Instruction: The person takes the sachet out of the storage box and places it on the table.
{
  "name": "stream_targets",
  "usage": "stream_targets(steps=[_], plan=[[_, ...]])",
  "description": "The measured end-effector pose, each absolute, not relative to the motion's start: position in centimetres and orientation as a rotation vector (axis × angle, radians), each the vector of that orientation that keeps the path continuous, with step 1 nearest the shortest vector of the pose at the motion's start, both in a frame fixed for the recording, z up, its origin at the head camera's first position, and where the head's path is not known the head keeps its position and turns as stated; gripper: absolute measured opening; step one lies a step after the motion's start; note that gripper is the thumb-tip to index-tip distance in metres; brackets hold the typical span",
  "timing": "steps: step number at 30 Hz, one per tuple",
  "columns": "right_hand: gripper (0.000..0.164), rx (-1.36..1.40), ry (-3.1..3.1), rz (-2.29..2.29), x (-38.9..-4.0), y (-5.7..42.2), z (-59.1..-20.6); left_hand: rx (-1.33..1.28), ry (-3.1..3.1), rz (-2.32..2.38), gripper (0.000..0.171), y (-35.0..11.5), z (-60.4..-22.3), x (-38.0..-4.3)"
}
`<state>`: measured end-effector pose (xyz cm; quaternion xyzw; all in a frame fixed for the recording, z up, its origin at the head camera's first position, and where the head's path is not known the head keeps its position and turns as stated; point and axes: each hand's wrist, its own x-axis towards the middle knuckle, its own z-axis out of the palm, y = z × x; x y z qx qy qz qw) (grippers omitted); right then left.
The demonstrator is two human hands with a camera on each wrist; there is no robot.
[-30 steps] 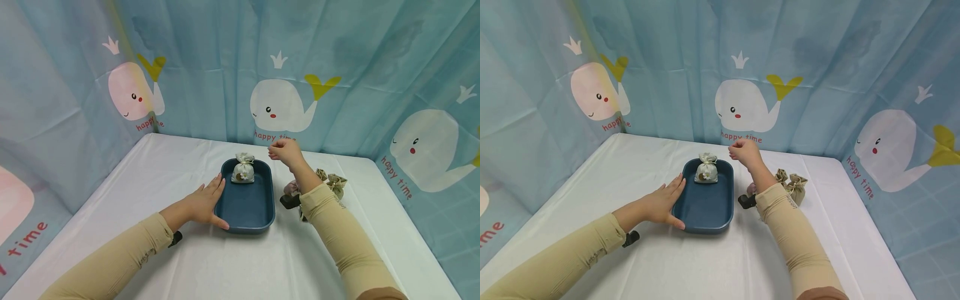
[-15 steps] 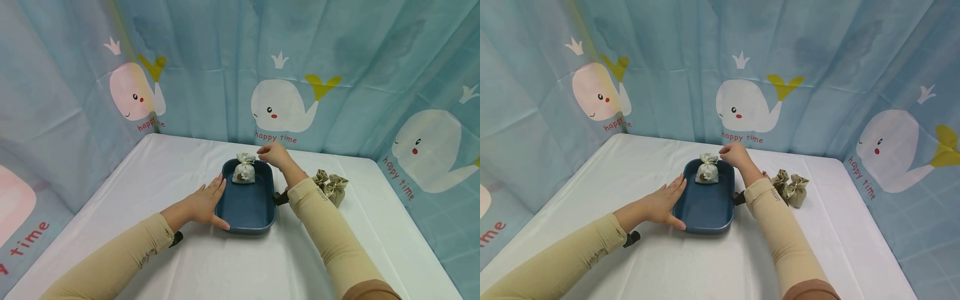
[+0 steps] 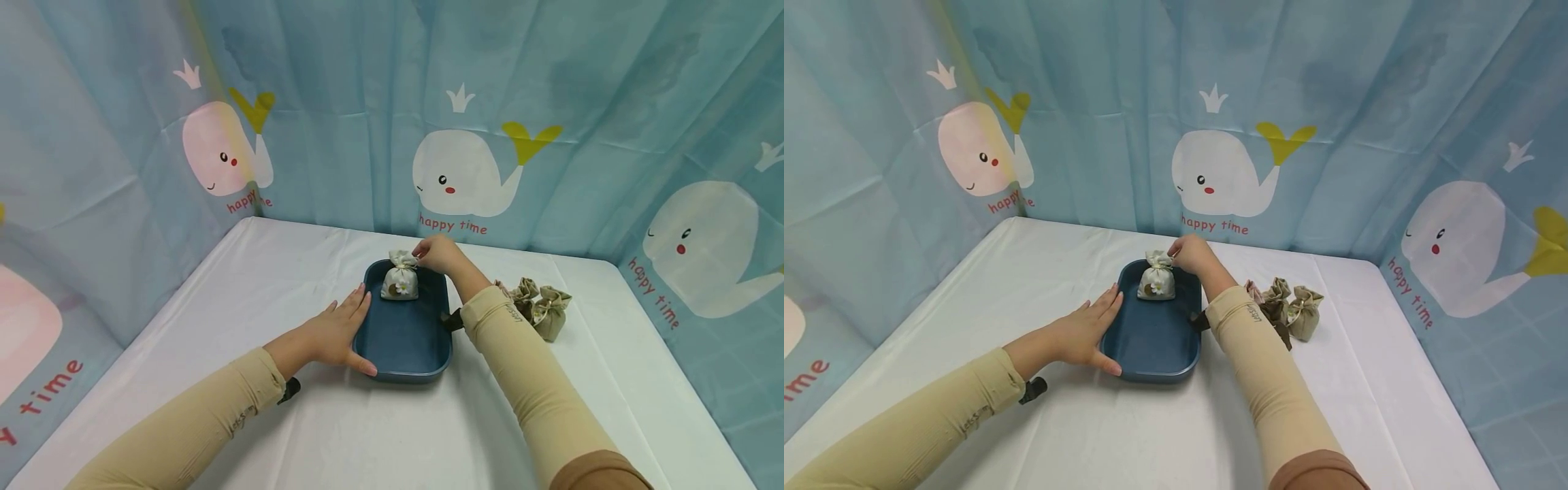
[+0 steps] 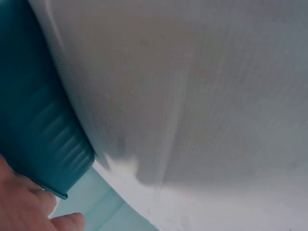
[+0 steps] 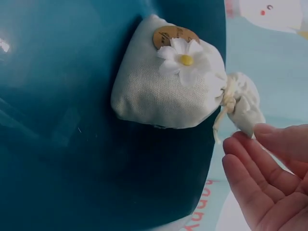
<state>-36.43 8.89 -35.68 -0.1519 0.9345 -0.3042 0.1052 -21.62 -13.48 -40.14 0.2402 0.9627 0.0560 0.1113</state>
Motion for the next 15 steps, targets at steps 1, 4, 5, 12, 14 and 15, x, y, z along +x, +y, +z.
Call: stream_targets(steps=[1, 4, 5, 12, 14, 15], plan=[[0.019, -0.449, 2.758, -0.890, -36.4, 8.8, -35.7, 0.704, 2.826, 0.162, 0.135, -13.5, -40.1, -21.6], [0.017, -0.452, 2.757, -0.881, -36.4, 8.6, -35.8, 0.703, 2.824, 0.151, 0.135, -13.5, -40.1, -21.6], [0.018, -0.466, 2.760, -0.871, -36.4, 8.5, -35.8, 0.704, 2.824, 0.150, 0.135, -13.5, -40.1, -21.6], [0.016, -0.609, 2.806, -0.754, -36.4, 7.9, -35.9, 0.710, 2.823, 0.152, 0.136, -13.5, -40.1, -21.7], [0.011, -0.617, 2.820, -0.748, -36.4, 7.8, -35.9, 0.713, 2.822, 0.160, 0.136, -13.5, -40.1, -21.7], [0.010, -0.609, 2.822, -0.756, -36.4, 7.8, -35.9, 0.712, 2.823, 0.156, 0.136, -13.5, -40.1, -21.7]])
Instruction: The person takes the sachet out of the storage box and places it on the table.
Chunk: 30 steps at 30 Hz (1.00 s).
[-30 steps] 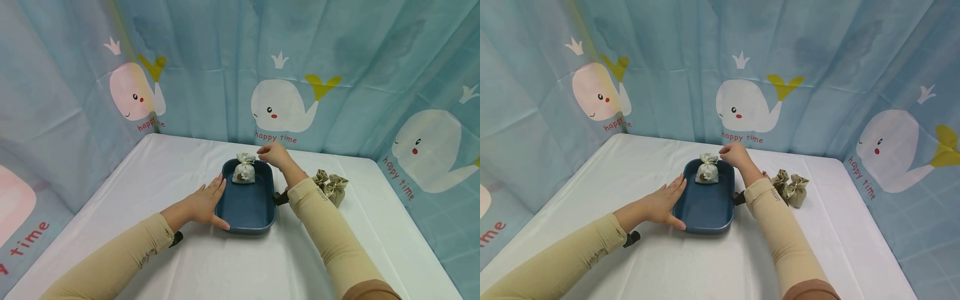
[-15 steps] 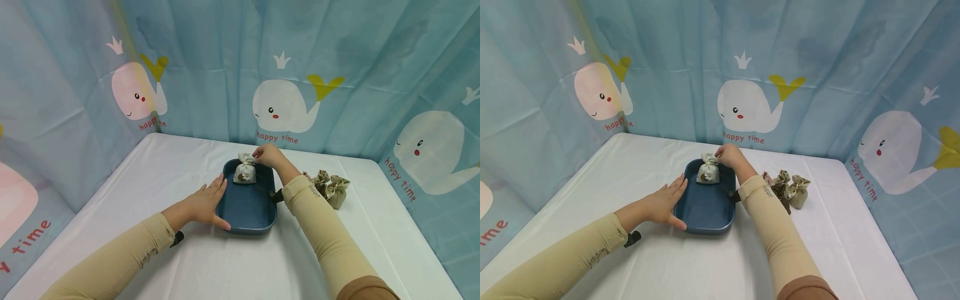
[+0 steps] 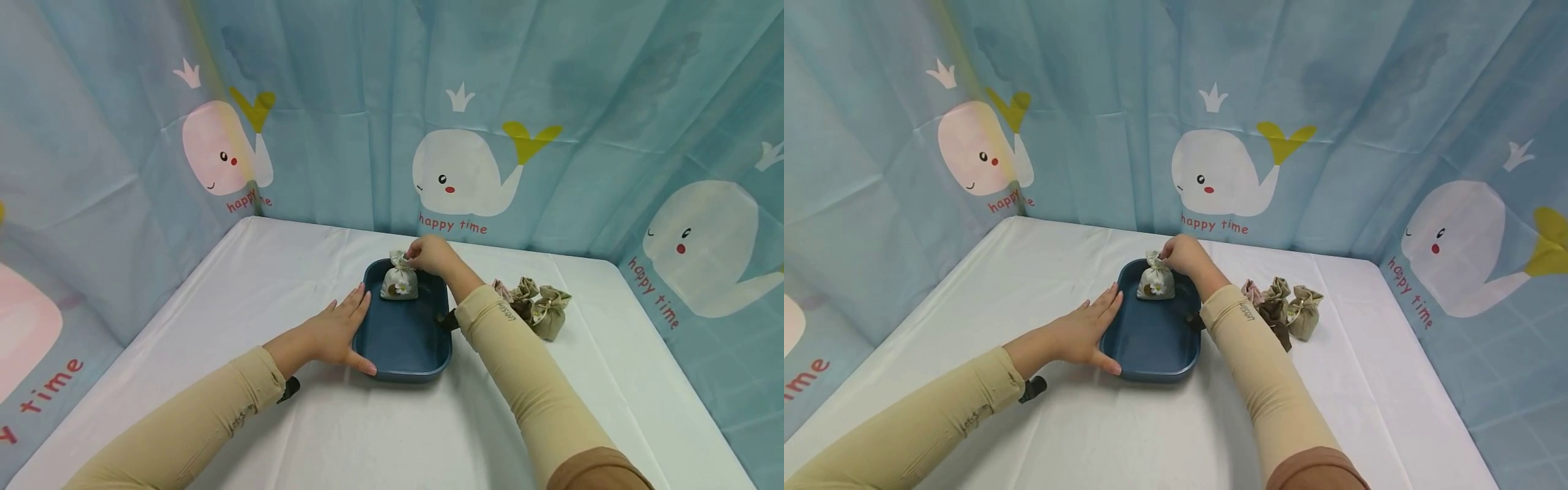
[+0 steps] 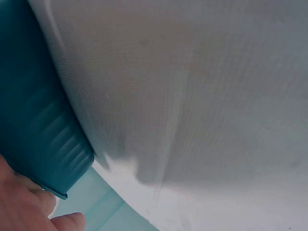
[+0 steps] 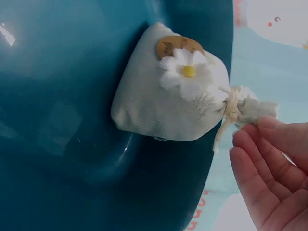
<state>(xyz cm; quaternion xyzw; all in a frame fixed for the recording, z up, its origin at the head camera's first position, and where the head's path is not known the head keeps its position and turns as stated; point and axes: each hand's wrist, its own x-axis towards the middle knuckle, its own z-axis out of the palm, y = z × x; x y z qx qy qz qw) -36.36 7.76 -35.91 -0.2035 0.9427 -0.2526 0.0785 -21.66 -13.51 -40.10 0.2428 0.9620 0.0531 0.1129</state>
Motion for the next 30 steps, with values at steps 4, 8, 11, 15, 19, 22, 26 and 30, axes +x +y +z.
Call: stream_targets(steps=[4, 8, 11, 15, 19, 22, 26, 30], plan=[[0.012, -0.571, 2.807, -0.812, -36.1, 7.7, -35.6, 0.712, 2.824, 0.145, 0.135, -13.5, -40.1, -21.7], [0.012, -0.566, 2.781, -0.852, -35.7, 7.8, -35.1, 0.710, 2.822, 0.139, 0.136, -13.5, -40.2, -21.7], [0.012, -0.564, 2.760, -0.870, -35.4, 7.8, -34.7, 0.710, 2.822, 0.135, 0.136, -13.5, -40.2, -21.8], [0.013, -0.570, 2.738, -0.885, -35.0, 7.9, -34.3, 0.711, 2.821, 0.132, 0.137, -13.5, -40.3, -21.8], [0.013, -0.584, 2.738, -0.886, -34.7, 8.0, -34.0, 0.713, 2.821, 0.138, 0.137, -13.5, -40.2, -21.8], [0.014, -0.588, 2.741, -0.893, -34.5, 8.2, -33.9, 0.709, 2.821, 0.141, 0.137, -13.5, -40.2, -21.8], [0.014, -0.581, 2.738, -0.913, -34.2, 8.5, -33.8, 0.703, 2.820, 0.138, 0.137, -13.5, -40.3, -21.8], [0.013, -0.577, 2.745, -0.933, -33.7, 8.9, -33.4, 0.703, 2.821, 0.138, 0.137, -13.5, -40.2, -21.8]])
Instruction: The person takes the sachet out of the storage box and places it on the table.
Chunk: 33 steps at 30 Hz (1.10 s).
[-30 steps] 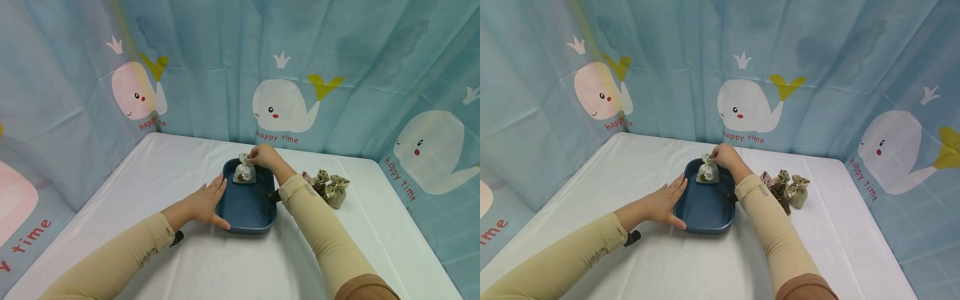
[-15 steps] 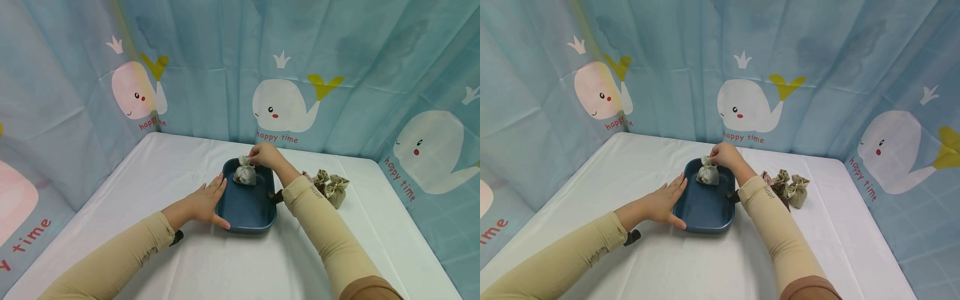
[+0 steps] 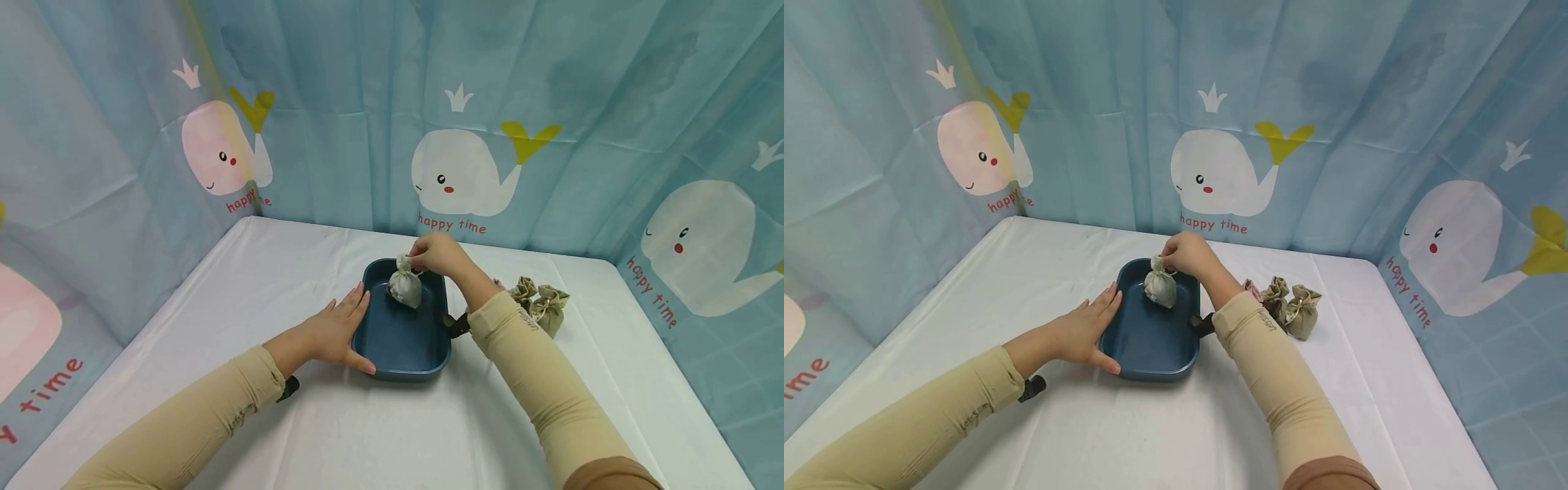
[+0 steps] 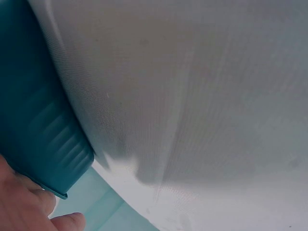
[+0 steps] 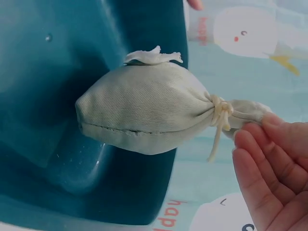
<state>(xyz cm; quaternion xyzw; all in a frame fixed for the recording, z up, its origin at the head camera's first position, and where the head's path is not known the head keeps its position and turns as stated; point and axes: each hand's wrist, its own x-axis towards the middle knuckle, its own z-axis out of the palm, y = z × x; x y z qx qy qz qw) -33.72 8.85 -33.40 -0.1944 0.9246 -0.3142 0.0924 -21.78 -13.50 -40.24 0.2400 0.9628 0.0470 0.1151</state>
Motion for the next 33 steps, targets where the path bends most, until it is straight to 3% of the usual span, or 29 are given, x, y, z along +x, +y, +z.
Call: stream_targets(steps=[33], plan=[[0.014, -0.473, 2.828, -1.284, -27.8, 14.0, -28.0, 0.731, 2.840, 0.170, 0.135, -13.5, -40.1, -21.5]])
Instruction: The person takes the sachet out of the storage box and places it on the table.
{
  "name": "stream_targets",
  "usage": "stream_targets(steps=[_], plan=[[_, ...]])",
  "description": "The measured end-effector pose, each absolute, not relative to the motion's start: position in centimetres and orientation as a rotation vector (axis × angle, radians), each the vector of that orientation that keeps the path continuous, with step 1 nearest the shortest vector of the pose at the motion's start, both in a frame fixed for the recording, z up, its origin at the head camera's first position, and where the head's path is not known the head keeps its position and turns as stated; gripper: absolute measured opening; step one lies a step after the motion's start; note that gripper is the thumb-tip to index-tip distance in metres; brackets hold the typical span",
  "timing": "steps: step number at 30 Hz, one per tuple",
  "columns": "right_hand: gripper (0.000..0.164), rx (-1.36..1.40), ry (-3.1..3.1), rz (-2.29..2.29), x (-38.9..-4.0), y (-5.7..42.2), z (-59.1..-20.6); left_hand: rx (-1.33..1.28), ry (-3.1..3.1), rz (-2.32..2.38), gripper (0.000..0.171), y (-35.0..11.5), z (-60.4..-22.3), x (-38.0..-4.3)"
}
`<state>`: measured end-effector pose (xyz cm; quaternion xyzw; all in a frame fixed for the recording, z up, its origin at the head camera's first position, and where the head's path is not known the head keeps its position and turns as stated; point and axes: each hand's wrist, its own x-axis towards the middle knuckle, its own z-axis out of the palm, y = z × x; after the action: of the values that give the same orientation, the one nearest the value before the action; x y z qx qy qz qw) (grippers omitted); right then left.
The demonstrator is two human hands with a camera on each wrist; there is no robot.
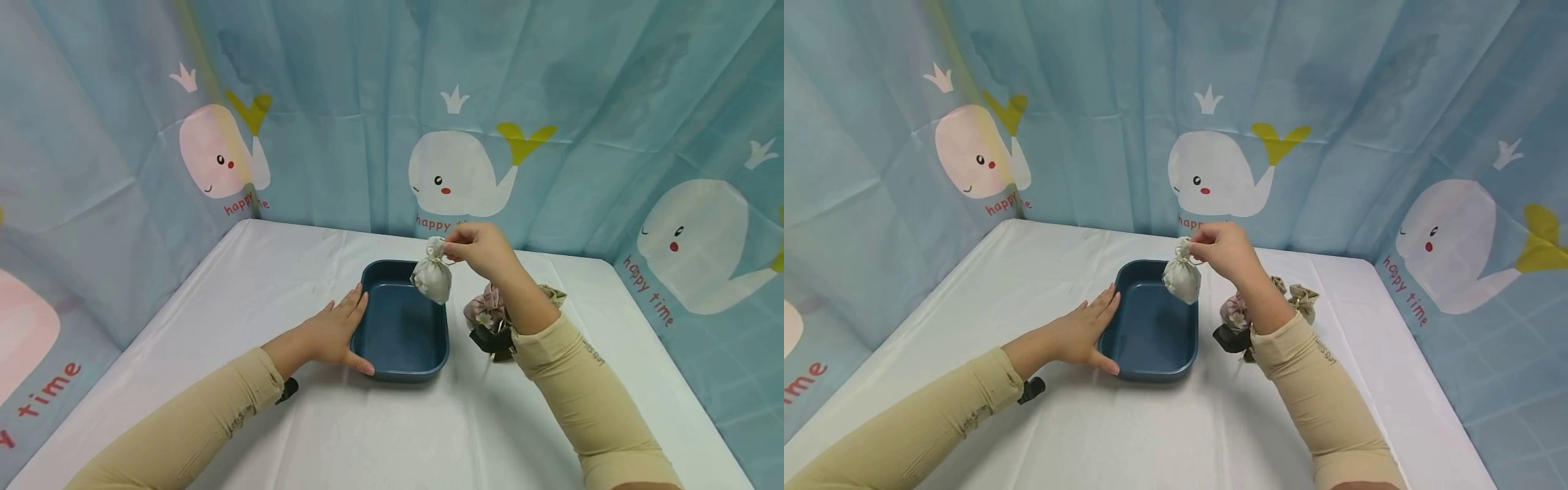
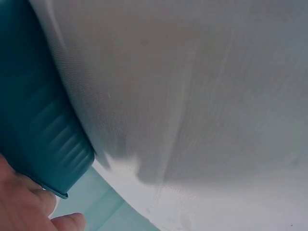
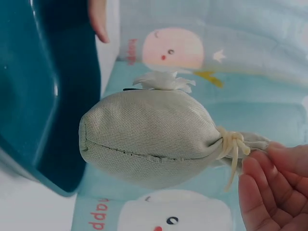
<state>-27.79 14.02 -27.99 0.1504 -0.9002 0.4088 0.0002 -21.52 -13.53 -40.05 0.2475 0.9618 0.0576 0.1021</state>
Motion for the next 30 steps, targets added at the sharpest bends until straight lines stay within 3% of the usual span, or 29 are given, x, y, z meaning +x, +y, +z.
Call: stream_targets(steps=[30], plan=[[0.027, 0.183, -2.743, 1.088, -22.6, 25.5, -27.9, 0.722, 2.832, 0.166, 0.136, -13.5, -40.1, -21.5]])
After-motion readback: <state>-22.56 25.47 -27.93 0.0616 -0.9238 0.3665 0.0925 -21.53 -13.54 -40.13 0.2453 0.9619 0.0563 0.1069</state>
